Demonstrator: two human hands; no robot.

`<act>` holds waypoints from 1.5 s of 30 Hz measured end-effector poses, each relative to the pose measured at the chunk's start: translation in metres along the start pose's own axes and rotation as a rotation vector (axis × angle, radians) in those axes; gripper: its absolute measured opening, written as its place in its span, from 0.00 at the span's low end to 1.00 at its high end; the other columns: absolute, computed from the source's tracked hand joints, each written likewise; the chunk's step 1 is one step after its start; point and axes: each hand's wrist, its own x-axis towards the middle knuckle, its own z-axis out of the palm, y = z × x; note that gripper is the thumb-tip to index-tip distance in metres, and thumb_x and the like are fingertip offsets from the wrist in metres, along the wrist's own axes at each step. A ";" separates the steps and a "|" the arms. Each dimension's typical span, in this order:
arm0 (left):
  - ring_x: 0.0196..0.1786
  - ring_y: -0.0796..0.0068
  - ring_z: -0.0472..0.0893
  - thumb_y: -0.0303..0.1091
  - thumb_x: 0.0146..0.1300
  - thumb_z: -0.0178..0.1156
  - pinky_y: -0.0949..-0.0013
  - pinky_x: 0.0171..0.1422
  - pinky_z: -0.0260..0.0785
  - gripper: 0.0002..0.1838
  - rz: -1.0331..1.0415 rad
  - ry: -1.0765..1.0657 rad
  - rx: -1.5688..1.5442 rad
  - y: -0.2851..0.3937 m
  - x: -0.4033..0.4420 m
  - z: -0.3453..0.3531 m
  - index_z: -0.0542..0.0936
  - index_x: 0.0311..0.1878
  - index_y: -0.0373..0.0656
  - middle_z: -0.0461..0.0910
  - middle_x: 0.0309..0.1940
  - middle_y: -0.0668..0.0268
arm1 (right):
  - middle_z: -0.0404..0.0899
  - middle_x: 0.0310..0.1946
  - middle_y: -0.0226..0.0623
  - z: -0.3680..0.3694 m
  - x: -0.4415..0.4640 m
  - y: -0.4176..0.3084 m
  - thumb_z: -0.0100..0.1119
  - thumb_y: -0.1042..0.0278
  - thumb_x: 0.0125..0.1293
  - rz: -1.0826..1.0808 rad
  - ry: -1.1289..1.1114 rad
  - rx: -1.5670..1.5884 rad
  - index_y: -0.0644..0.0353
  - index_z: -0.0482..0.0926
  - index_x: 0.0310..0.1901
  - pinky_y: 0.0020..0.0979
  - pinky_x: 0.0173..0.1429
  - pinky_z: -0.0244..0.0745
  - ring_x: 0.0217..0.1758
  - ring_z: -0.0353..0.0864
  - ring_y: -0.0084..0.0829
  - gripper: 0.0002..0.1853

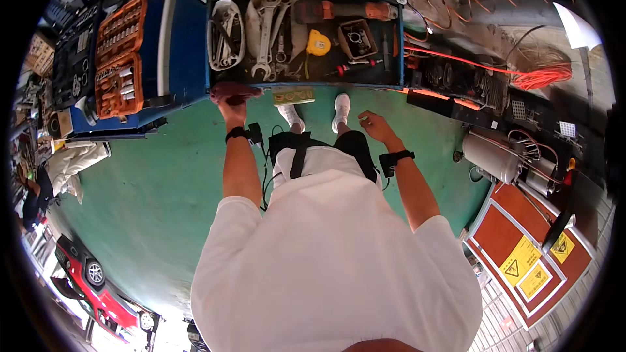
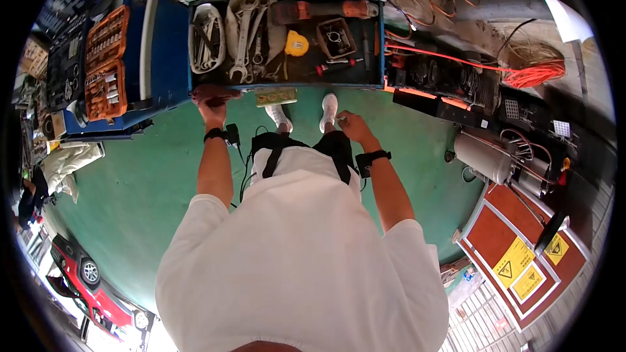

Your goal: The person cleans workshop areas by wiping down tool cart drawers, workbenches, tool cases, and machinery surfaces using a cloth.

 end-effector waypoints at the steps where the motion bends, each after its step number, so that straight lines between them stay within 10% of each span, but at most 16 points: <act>1: 0.63 0.57 0.71 0.38 0.64 0.55 0.49 0.67 0.64 0.22 -0.001 -0.034 -0.064 -0.002 -0.007 0.009 0.72 0.61 0.48 0.73 0.60 0.62 | 0.84 0.32 0.46 -0.004 -0.006 0.010 0.58 0.64 0.64 0.052 -0.018 -0.014 0.59 0.79 0.48 0.38 0.41 0.77 0.35 0.84 0.44 0.13; 7: 0.67 0.51 0.67 0.52 0.66 0.53 0.35 0.68 0.56 0.28 -0.076 -0.613 -0.174 -0.004 -0.039 0.021 0.70 0.66 0.49 0.68 0.66 0.60 | 0.84 0.33 0.46 -0.021 -0.058 0.097 0.57 0.65 0.63 0.252 -0.074 -0.034 0.57 0.80 0.46 0.39 0.43 0.78 0.37 0.85 0.43 0.12; 13: 0.67 0.51 0.67 0.73 0.61 0.47 0.40 0.70 0.58 0.42 0.047 -0.135 0.046 0.005 -0.051 0.070 0.68 0.67 0.48 0.70 0.65 0.59 | 0.84 0.35 0.43 -0.033 -0.107 0.159 0.56 0.67 0.66 0.518 -0.097 0.135 0.59 0.79 0.48 0.35 0.40 0.81 0.36 0.85 0.36 0.11; 17: 0.50 0.62 0.80 0.42 0.62 0.64 0.51 0.59 0.71 0.18 0.040 0.262 0.033 -0.001 0.011 0.025 0.78 0.51 0.44 0.81 0.48 0.61 | 0.83 0.35 0.42 -0.031 -0.111 0.159 0.55 0.69 0.68 0.585 -0.090 0.190 0.61 0.78 0.49 0.33 0.38 0.83 0.39 0.85 0.31 0.11; 20: 0.39 0.67 0.82 0.28 0.56 0.62 0.59 0.49 0.76 0.10 -0.016 0.145 0.093 -0.017 0.014 -0.001 0.80 0.43 0.44 0.83 0.39 0.65 | 0.83 0.35 0.42 -0.018 -0.103 0.163 0.55 0.68 0.68 0.554 -0.091 0.241 0.61 0.78 0.49 0.33 0.39 0.83 0.39 0.85 0.31 0.12; 31: 0.42 0.63 0.82 0.25 0.60 0.59 0.59 0.43 0.78 0.10 -0.141 0.068 0.393 -0.111 -0.064 0.039 0.78 0.45 0.42 0.82 0.38 0.62 | 0.82 0.26 0.46 -0.010 -0.036 0.080 0.58 0.66 0.61 0.170 -0.127 0.063 0.58 0.77 0.51 0.40 0.41 0.78 0.33 0.83 0.48 0.16; 39: 0.28 0.58 0.83 0.22 0.55 0.58 0.58 0.20 0.79 0.19 -0.347 -0.157 0.840 -0.179 -0.098 0.064 0.73 0.52 0.37 0.80 0.37 0.57 | 0.77 0.43 0.55 -0.017 0.027 -0.033 0.60 0.71 0.56 -0.357 -0.050 -0.126 0.47 0.58 0.72 0.46 0.49 0.75 0.45 0.78 0.55 0.41; 45: 0.35 0.59 0.84 0.27 0.61 0.56 0.56 0.25 0.82 0.23 -0.472 -0.395 0.811 -0.208 -0.112 0.075 0.68 0.60 0.41 0.80 0.42 0.56 | 0.75 0.45 0.51 0.008 0.073 -0.076 0.60 0.73 0.52 -0.352 -0.020 -0.282 0.50 0.57 0.73 0.47 0.54 0.73 0.52 0.74 0.52 0.43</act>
